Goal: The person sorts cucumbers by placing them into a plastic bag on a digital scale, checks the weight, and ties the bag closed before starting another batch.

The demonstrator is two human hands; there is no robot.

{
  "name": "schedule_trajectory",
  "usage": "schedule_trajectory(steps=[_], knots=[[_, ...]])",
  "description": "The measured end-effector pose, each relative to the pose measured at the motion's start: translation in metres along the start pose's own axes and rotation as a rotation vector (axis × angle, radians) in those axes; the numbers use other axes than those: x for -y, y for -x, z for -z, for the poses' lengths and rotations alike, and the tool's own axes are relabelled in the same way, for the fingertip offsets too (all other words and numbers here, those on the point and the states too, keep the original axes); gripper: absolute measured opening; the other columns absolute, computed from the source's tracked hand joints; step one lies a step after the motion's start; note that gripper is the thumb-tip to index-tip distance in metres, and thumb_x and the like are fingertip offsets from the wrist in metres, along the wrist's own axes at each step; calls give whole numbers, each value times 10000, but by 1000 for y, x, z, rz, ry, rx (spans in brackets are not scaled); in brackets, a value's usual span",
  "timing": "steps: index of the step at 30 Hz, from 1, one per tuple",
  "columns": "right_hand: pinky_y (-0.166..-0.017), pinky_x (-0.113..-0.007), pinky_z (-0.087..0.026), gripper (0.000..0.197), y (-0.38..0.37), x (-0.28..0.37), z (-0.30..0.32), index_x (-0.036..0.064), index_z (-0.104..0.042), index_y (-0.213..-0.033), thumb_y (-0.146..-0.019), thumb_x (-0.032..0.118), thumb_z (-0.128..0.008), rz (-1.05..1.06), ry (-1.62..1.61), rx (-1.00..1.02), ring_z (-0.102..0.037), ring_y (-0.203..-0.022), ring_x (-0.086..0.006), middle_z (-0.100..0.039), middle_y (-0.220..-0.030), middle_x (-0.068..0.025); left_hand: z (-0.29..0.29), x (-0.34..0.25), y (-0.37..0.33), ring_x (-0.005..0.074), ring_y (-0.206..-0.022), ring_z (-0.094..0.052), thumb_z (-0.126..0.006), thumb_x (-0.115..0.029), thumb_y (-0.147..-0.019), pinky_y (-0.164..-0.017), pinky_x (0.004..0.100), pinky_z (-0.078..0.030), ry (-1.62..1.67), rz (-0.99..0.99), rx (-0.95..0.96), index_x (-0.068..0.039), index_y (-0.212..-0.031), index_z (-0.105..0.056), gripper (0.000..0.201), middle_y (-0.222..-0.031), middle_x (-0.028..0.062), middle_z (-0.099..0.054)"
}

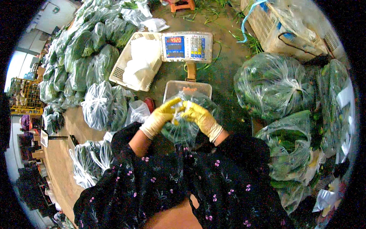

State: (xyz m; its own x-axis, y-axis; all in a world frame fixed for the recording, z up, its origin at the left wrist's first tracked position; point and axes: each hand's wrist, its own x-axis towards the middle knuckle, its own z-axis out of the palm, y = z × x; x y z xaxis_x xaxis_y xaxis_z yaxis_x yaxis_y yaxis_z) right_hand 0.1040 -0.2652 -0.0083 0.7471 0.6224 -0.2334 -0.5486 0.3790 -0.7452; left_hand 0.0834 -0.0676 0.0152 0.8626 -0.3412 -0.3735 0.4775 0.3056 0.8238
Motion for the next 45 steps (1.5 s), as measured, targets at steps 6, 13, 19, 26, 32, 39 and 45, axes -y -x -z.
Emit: schedule_trajectory(steps=[6, 13, 19, 26, 32, 39, 45], knots=[[-863, -296, -444, 574, -9, -5, -7, 59, -351, -1331, -831, 180, -606, -124, 11, 105, -511, -1046, -159, -522, -1176, -57, -10, 9, -1, 121, -846, -542, -679, -119, -777, -642, 235, -478, -195, 35, 4, -91, -1407, -235, 771, -1107, 58, -563], [-747, -328, -457, 230, -11, -25, 13, 64, -626, -895, -782, 263, -642, -88, 914, 179, -583, -828, -180, -626, -848, -68, 75, 20, -33, 330, -788, -619, -696, -195, -683, -703, 349, -497, -1227, -265, -238, -96, -1241, -467, 611, -873, 191, -634], [-700, -336, -480, 193, 16, -34, 20, 109, -608, -918, -771, 234, -593, -132, 854, 221, -573, -754, -224, -583, -798, -97, 78, 52, -117, 259, -779, -630, -640, -180, -717, -696, 324, -482, -522, 191, -331, -22, -1052, -588, 373, -859, 141, -658], [-667, -399, -444, 202, 37, 3, 4, 60, -581, -816, -780, 258, -572, 77, 1517, 403, -570, -772, -323, -586, -802, -140, 84, 63, -101, 209, -759, -629, -631, -165, -694, -692, 304, -480, -714, 266, -623, -1, -956, -604, 310, -816, 106, -658], [-774, -290, -453, 309, 36, 29, 4, 40, -625, -996, -819, 292, -618, -69, 975, -76, -590, -870, -176, -630, -931, -87, 66, 40, -68, 236, -936, -590, -647, -130, -679, -825, 309, -454, -971, -221, -339, -43, -1093, -566, 430, -988, 136, -621], [-763, -312, -461, 282, 29, 26, -3, 39, -611, -939, -800, 284, -629, 168, 984, 0, -601, -836, -195, -637, -893, -92, 15, 60, -30, 324, -993, -540, -646, -394, -708, -860, 427, -415, -1614, -387, -53, -91, -1045, -594, 456, -1056, 134, -582], [-752, -263, -455, 220, 20, 20, 51, 40, -643, -919, -841, 237, -585, -27, 440, -263, -585, -821, -155, -638, -947, -55, 23, 65, -53, 343, -770, -582, -643, -390, -725, -667, 431, -464, -1547, -188, 3, -73, -727, -610, 319, -762, 153, -598]])
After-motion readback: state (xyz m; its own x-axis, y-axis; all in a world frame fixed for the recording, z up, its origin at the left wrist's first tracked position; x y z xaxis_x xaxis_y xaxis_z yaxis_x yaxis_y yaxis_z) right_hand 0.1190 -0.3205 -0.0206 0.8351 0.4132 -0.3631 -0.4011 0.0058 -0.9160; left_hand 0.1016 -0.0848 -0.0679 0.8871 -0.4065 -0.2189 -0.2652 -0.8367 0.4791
